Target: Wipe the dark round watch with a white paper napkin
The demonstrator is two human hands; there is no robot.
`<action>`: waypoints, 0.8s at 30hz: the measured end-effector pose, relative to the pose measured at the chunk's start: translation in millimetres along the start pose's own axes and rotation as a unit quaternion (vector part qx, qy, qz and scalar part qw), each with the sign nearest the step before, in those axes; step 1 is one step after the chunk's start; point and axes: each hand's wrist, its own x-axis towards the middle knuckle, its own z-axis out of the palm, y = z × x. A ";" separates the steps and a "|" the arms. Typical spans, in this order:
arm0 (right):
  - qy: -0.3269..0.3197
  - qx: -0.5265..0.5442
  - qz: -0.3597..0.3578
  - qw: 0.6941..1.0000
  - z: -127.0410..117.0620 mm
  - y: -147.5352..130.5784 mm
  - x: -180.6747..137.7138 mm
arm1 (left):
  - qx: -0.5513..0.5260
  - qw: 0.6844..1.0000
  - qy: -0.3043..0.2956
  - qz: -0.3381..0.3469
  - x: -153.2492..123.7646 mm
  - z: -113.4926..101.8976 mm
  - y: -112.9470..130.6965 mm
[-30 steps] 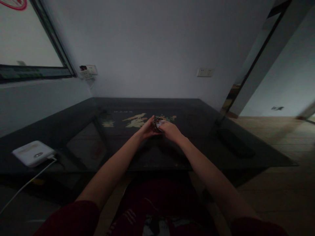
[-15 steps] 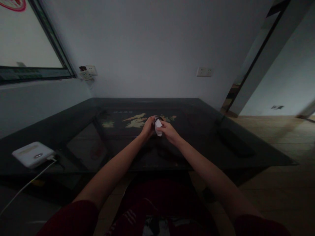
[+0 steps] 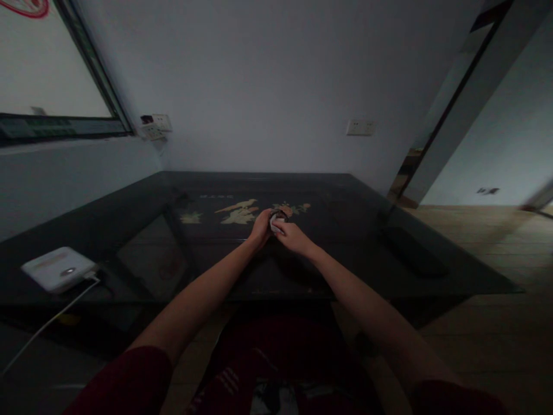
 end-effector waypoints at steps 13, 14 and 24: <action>-0.004 -0.293 -0.004 0.956 9.9 -11.9 -4.7 | 0.017 0.999 0.029 -0.030 9.6 -1.8 -5.7; -0.006 -0.298 0.003 0.954 11.7 -10.1 -4.8 | 0.018 0.999 0.026 -0.028 10.4 -1.8 -6.1; 0.002 -0.183 0.043 0.982 6.5 -11.6 -6.8 | 0.067 0.998 0.008 0.014 2.6 -2.0 -3.7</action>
